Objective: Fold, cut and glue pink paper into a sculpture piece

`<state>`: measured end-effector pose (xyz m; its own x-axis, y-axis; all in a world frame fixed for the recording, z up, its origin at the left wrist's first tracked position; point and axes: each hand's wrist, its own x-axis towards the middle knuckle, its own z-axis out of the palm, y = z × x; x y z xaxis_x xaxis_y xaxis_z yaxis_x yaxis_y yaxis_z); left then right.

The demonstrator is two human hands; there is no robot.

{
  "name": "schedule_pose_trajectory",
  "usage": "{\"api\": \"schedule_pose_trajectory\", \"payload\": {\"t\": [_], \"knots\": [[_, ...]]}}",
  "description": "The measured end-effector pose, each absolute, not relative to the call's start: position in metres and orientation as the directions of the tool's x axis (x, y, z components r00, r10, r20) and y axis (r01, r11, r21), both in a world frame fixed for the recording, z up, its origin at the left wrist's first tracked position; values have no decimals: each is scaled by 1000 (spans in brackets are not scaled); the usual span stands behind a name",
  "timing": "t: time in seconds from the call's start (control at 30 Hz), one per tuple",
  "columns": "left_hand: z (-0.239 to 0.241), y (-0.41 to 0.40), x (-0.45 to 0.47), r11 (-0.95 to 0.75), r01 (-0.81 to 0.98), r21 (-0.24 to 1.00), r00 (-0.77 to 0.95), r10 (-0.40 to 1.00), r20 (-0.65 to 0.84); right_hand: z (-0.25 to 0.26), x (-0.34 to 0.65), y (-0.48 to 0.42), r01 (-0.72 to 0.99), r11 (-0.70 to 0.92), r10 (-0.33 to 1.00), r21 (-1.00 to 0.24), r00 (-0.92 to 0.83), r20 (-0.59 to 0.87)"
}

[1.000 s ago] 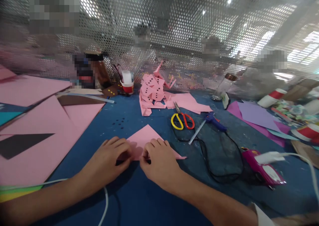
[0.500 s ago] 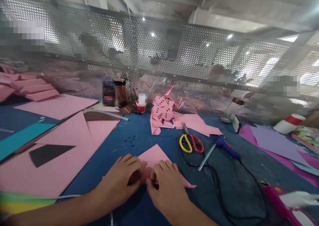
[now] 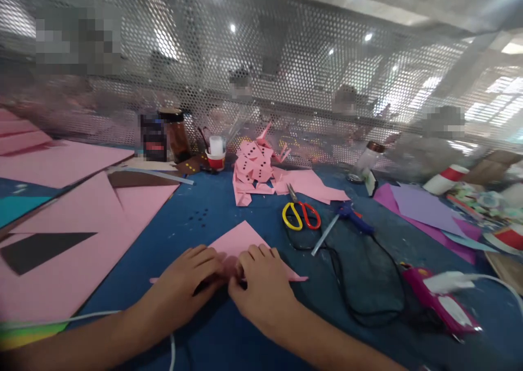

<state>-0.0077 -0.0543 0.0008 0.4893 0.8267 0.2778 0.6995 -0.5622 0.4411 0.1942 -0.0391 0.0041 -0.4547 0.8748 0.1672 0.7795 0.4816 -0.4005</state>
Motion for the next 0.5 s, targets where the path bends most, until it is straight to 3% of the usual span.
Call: {"api": "schedule_pose_trajectory", "payload": {"t": [0.13, 0.4, 0.5], "knots": [[-4, -55, -13, -622, 669, 408, 542, 783, 305, 6, 195, -40, 766, 498, 866, -406, -463, 188], [8, -61, -18, -761, 641, 95, 693, 628, 355, 7, 196, -40, 769, 516, 857, -379, -473, 206], [9, -63, -20, -780, 625, 32, 722, 593, 357, 6, 196, -40, 771, 517, 856, -372, -476, 202]]}}
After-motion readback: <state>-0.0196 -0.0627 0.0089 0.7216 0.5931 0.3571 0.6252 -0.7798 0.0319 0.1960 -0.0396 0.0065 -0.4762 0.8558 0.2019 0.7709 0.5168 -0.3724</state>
